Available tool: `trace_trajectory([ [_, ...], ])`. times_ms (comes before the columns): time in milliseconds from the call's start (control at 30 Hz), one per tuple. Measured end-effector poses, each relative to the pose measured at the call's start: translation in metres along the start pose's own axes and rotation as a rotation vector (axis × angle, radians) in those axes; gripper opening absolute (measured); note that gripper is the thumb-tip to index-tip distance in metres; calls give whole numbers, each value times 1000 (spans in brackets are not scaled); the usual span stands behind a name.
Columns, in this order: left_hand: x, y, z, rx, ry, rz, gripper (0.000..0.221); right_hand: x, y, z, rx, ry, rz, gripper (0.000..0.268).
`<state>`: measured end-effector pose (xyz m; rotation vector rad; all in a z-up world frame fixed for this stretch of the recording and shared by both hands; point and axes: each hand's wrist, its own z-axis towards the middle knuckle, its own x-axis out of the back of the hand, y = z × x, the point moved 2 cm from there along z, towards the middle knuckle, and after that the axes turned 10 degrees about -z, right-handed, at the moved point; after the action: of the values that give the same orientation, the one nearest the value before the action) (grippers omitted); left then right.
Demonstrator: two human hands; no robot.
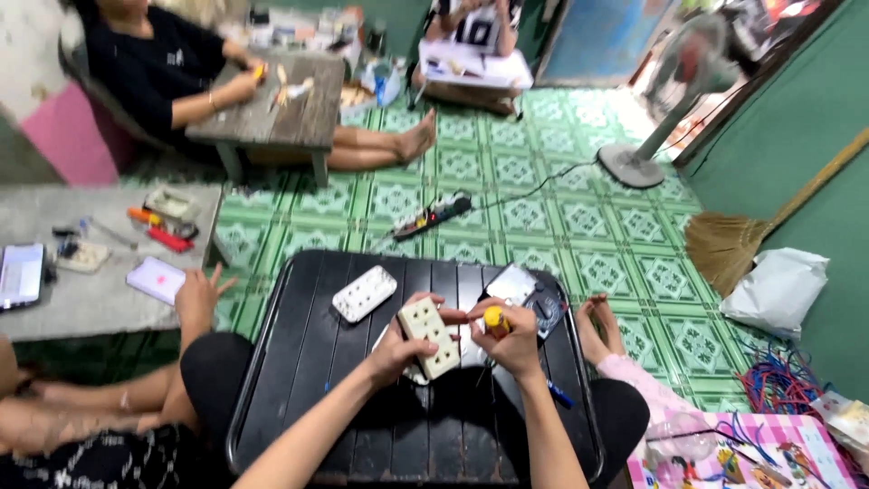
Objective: Screwing the cover onto an electrical outlet component using a manual screwdriver on a small work table.
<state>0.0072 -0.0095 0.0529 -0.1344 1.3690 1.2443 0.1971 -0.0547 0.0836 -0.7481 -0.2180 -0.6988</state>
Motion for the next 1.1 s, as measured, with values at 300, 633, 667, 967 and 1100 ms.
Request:
trace_trajectory([
  [300, -3, 9, 2, -4, -33, 151, 70, -8, 18, -10, -5, 11, 27, 13],
  [633, -10, 15, 2, -25, -61, 183, 75, -11, 27, -13, -13, 12, 12, 13],
  [667, -13, 16, 0, -32, -67, 178, 76, -10, 23, -11, -3, 21, -10, 13],
  [967, -9, 13, 2, -66, -106, 237, 76, -10, 20, -10, 26, 49, -81, 12],
  [1100, -1, 11, 2, -76, -100, 252, 77, -14, 8, -9, 51, 102, -101, 12],
])
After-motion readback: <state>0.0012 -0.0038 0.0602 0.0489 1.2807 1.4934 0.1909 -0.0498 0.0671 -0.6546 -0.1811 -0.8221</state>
